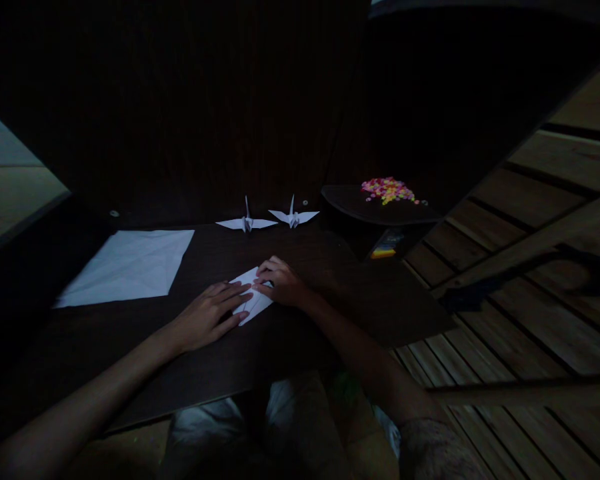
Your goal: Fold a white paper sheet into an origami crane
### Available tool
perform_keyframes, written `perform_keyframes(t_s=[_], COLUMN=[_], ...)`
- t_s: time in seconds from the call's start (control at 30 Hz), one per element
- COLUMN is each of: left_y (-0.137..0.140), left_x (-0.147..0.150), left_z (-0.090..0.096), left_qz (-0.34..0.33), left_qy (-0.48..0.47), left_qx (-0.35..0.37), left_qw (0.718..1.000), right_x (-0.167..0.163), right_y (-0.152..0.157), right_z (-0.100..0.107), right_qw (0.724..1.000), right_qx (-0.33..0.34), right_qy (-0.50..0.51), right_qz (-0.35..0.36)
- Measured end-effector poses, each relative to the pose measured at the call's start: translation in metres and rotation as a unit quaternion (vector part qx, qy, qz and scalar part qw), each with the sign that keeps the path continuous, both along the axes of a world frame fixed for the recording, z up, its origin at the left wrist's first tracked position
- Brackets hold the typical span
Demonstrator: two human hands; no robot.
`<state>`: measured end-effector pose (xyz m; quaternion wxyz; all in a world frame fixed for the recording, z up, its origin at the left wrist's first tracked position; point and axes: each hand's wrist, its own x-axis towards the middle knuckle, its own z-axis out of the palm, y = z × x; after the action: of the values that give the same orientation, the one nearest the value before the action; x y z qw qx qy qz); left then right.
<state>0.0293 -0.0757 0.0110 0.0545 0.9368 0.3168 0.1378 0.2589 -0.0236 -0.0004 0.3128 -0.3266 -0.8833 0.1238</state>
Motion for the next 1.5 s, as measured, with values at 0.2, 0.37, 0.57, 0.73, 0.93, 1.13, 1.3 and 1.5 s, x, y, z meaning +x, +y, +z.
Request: perform_keyframes(t_s=[0.2,0.37,0.57,0.73,0.93,1.13,1.3,1.5], left_y=[-0.003,-0.005,-0.005,-0.005,-0.003,0.001,0.005,0.006], left_x=[0.000,0.002,0.004,0.003,0.003,0.004,0.004,0.002], left_z=[0.006,0.009,0.005,0.005,0.004,-0.004,-0.009,-0.015], left_qz=[0.011,0.032,0.027,0.016,0.011,0.066,0.110,0.052], left_qy=[0.004,0.013,0.007,-0.009,-0.028,-0.144,-0.170,-0.058], left_qx=[0.010,0.028,0.029,0.028,0.022,-0.035,-0.026,0.019], left_qw=[1.000,0.999,0.999,0.999,0.999,0.987,0.979,0.997], right_x=[0.005,0.000,-0.007,-0.006,-0.006,-0.007,-0.005,0.006], right_y=[0.000,0.001,0.000,0.002,-0.001,-0.007,-0.006,-0.010], right_z=[0.004,0.003,0.003,0.007,0.008,0.005,0.004,0.006], right_qw=[0.999,0.994,0.987,0.974,0.974,0.984,0.994,0.994], right_qx=[0.018,-0.062,-0.132,-0.194,-0.197,-0.155,-0.087,-0.042], right_qy=[-0.008,-0.033,-0.017,0.039,0.096,0.070,0.059,0.000], right_qz=[-0.029,-0.079,-0.089,-0.115,-0.061,-0.048,0.003,0.097])
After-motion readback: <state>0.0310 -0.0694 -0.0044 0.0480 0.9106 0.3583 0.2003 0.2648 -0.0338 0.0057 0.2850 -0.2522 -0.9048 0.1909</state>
